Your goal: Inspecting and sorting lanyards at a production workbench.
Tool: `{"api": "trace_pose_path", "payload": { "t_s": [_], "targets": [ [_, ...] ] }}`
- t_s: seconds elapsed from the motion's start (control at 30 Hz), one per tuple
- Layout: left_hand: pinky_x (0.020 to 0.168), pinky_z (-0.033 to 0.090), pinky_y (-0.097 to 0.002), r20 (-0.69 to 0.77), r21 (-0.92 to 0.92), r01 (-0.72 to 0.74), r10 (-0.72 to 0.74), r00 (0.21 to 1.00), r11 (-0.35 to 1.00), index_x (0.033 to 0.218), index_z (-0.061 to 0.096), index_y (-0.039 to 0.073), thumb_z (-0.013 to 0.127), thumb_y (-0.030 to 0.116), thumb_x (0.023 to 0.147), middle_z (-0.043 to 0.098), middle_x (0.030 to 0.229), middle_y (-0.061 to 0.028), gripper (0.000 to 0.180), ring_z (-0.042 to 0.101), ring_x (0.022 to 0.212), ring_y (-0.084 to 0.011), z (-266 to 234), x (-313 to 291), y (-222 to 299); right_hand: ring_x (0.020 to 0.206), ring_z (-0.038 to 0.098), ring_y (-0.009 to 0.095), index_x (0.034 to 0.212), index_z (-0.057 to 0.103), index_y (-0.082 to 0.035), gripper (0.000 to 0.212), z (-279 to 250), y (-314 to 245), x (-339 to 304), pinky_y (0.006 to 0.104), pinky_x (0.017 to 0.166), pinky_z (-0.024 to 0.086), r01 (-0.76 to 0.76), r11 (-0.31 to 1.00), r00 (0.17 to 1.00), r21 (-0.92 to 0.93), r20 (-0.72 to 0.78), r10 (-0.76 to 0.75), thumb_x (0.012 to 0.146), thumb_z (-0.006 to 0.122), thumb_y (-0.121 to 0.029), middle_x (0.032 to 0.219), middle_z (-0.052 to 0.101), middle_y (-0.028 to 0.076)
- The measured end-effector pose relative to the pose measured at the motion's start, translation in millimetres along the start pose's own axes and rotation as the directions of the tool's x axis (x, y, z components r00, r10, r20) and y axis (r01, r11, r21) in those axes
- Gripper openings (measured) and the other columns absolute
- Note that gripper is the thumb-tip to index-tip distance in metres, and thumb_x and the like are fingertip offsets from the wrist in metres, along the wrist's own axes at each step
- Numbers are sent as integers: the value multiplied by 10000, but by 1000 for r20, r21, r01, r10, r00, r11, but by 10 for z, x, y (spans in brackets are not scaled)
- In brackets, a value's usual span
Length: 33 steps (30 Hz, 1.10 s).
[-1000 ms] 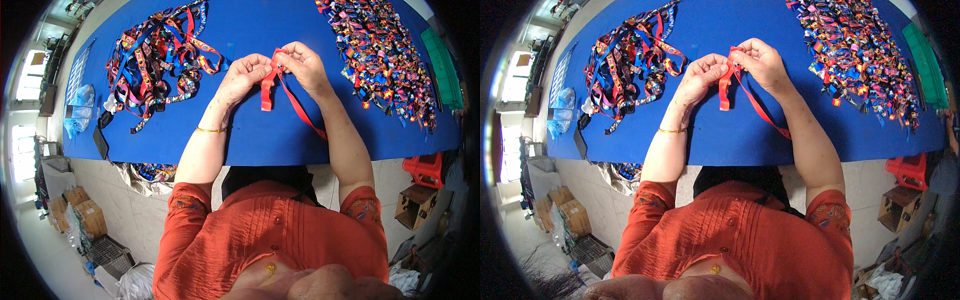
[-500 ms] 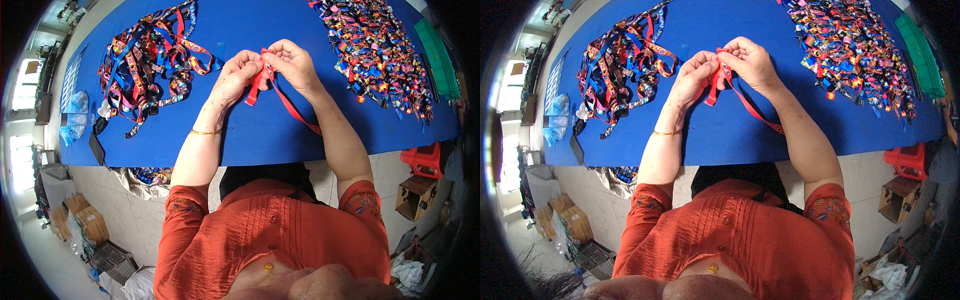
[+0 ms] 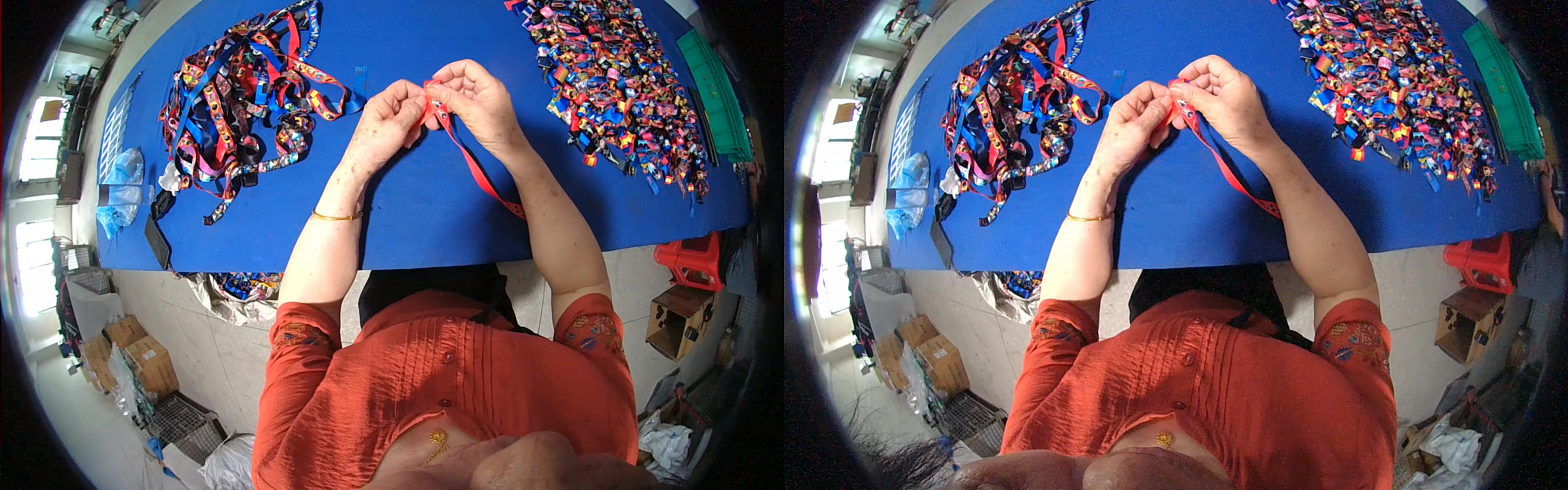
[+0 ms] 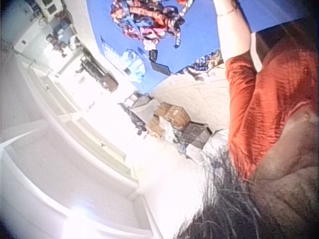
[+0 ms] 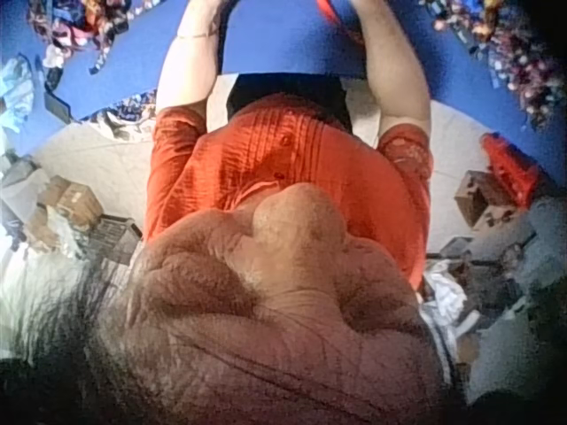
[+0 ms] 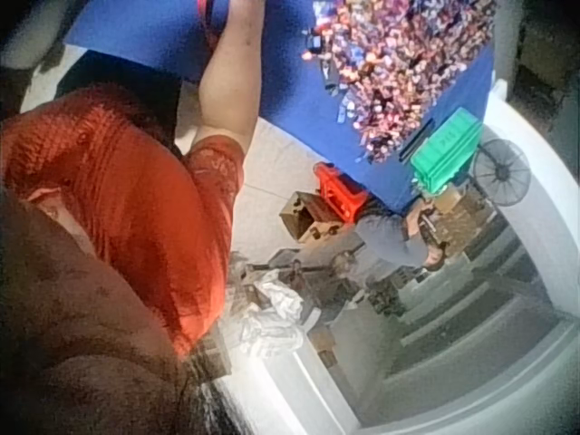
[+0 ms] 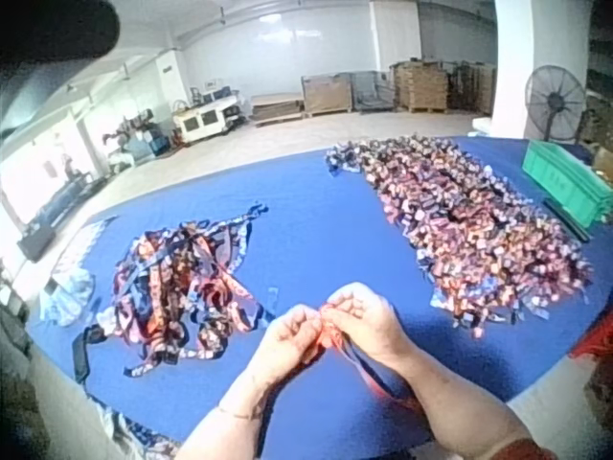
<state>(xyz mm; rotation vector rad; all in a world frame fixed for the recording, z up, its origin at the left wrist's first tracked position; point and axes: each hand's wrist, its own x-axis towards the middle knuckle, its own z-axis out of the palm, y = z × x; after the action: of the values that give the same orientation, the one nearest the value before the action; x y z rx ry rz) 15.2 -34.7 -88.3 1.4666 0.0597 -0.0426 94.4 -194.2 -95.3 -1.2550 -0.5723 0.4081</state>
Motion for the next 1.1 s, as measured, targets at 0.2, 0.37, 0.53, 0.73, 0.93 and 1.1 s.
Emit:
{"api": "trace_pose_path", "payload": {
  "t_s": [0.2,0.37,0.53,0.73,0.93,1.1],
  "targets": [
    [463,312,-181,18,-3,2,-2,1000,1000,946,616,83,562,230,999,656,730,-12,166,435,523,-32,4,-44,69,721,661,98,964,611,11,112,-39,83,18,230,637,535,51,990,998,-131,-22,-55,908,676,-61,822,686,78],
    [457,293,-177,31,47,3,-4,999,999,920,629,80,632,241,965,648,708,6,167,414,510,-19,21,-27,37,720,661,101,954,616,10,107,-42,86,17,234,638,537,77,990,997,-115,-16,-80,915,672,-71,823,688,75],
    [444,305,-179,13,14,-12,12,1000,1000,882,632,85,636,240,964,654,702,1,176,431,506,-15,-15,-24,2,714,659,106,956,615,21,136,7,-77,-15,230,630,530,-11,1000,999,-14,45,12,958,623,-115,819,683,82],
    [441,322,-180,-41,0,-45,45,998,999,868,634,80,595,238,988,666,730,-20,202,447,490,-33,25,-12,27,654,619,114,995,647,19,275,-144,-63,7,231,633,502,-102,989,972,-111,202,123,1011,546,-236,813,673,76],
    [436,353,-185,-250,-166,-183,138,958,969,875,634,38,566,193,995,658,698,-46,208,477,473,-57,-184,44,36,705,628,109,956,665,5,270,-209,-299,-35,245,665,504,-265,918,870,-295,337,360,942,656,-265,816,674,46],
    [514,454,-233,-233,-321,-227,156,960,919,922,631,24,550,197,1000,684,787,-87,206,566,562,-110,-284,73,18,772,618,93,961,653,-27,192,-231,-220,-9,222,734,489,-158,943,898,-293,353,260,945,650,-217,827,661,22]
  ]
}}
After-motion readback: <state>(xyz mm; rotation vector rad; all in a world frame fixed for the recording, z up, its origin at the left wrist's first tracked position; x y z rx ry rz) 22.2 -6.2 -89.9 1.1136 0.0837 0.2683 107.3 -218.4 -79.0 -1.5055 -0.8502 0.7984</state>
